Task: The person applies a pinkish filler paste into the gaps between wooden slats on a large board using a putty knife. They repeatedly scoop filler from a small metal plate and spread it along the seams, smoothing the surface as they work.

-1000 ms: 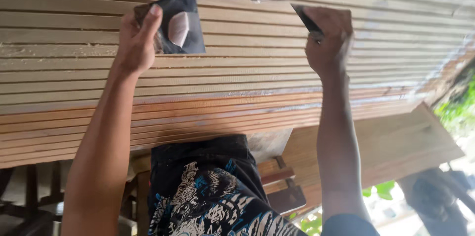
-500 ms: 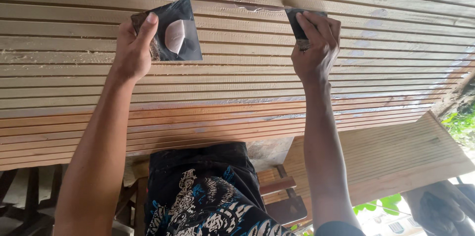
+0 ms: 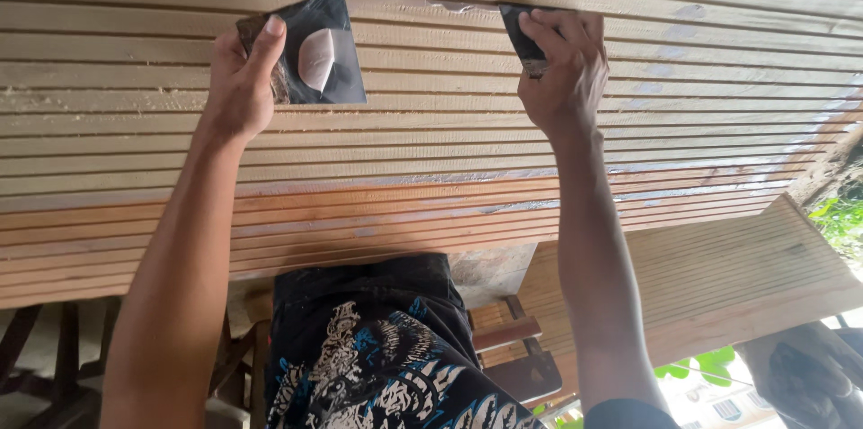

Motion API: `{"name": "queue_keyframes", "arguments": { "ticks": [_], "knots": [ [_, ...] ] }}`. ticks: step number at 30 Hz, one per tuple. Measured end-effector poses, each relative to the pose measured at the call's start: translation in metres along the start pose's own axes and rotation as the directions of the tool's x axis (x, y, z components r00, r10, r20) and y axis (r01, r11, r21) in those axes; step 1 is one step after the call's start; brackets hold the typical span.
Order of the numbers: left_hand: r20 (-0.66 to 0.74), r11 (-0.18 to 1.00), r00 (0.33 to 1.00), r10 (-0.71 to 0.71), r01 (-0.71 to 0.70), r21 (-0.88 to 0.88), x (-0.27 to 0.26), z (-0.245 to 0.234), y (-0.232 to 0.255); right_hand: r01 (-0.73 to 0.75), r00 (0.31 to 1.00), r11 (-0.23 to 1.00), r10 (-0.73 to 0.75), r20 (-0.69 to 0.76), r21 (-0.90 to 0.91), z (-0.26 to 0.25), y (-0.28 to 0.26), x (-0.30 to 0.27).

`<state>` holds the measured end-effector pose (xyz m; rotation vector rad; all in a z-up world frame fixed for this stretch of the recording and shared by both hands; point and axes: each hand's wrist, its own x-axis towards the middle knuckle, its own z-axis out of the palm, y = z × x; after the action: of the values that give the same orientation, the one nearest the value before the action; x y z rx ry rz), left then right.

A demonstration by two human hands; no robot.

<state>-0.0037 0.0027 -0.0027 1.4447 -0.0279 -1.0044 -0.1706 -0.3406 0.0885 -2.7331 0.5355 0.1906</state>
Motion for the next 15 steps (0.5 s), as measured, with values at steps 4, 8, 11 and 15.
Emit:
{"name": "queue_keyframes", "arguments": {
  "ticks": [4,8,11,15],
  "knots": [
    [-0.005,1.0,1.0,-0.01,0.01,0.003,-0.001,0.003,0.005,-0.107,0.961,0.992,0.119,0.25,-0.062,-0.026,0.0,0.038],
    [-0.022,0.999,0.999,0.034,-0.035,-0.009,-0.002,0.007,0.007,-0.305,0.762,0.934,0.357,0.54,-0.187,-0.056,-0.002,0.07],
    [-0.02,0.998,0.998,0.055,-0.055,-0.018,-0.002,0.004,0.007,-0.257,0.829,0.957,0.288,0.48,-0.131,-0.066,-0.005,0.069],
    [-0.009,1.0,1.0,0.0,0.0,0.017,-0.001,0.003,0.004,-0.058,0.968,0.998,0.06,0.244,-0.016,-0.06,0.002,0.035]
  ]
}}
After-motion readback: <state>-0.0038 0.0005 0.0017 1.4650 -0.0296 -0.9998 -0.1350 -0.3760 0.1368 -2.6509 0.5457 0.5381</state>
